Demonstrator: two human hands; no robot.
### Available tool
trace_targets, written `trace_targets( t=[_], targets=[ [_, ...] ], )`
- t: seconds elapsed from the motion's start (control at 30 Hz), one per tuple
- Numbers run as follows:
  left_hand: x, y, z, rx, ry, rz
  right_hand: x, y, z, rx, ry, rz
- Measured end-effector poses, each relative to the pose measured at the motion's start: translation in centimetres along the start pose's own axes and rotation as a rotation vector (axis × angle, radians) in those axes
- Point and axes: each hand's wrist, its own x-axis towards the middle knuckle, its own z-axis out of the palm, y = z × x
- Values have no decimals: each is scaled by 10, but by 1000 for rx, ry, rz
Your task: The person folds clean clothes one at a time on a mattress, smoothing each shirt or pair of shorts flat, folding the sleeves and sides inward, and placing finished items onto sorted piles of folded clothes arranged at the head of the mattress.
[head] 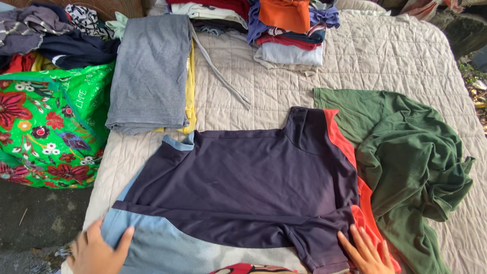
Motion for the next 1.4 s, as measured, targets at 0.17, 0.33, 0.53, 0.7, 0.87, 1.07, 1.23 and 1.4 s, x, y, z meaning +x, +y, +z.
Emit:
trace_targets(
  t=[0.17,0.33,0.53,0.7,0.87,1.07,1.23,1.4],
  targets=[
    [65,89,-23,-452,136,443,93,-12,-26,343,47,50],
    [126,169,-12,-429,-181,362,264,-11,11,251,177,409],
    [165,155,12,-608,-251,201,365,27,50,765,-198,1148],
    [181,120,4,-876,-3,25,410,30,48,982,-45,1069],
    [212,123,-10,-866,25,-18,459,38,26,1333,46,1113],
    [219,111,-13,-1083,-80,-15,449,61,9,1440,-115,953],
    [152,49,-19,-1237,-301,-154,330,100,-19,1782,-116,776],
    [75,-16,-3,-539,25,356,189,112,-17,1295,-685,801]
  ],
)
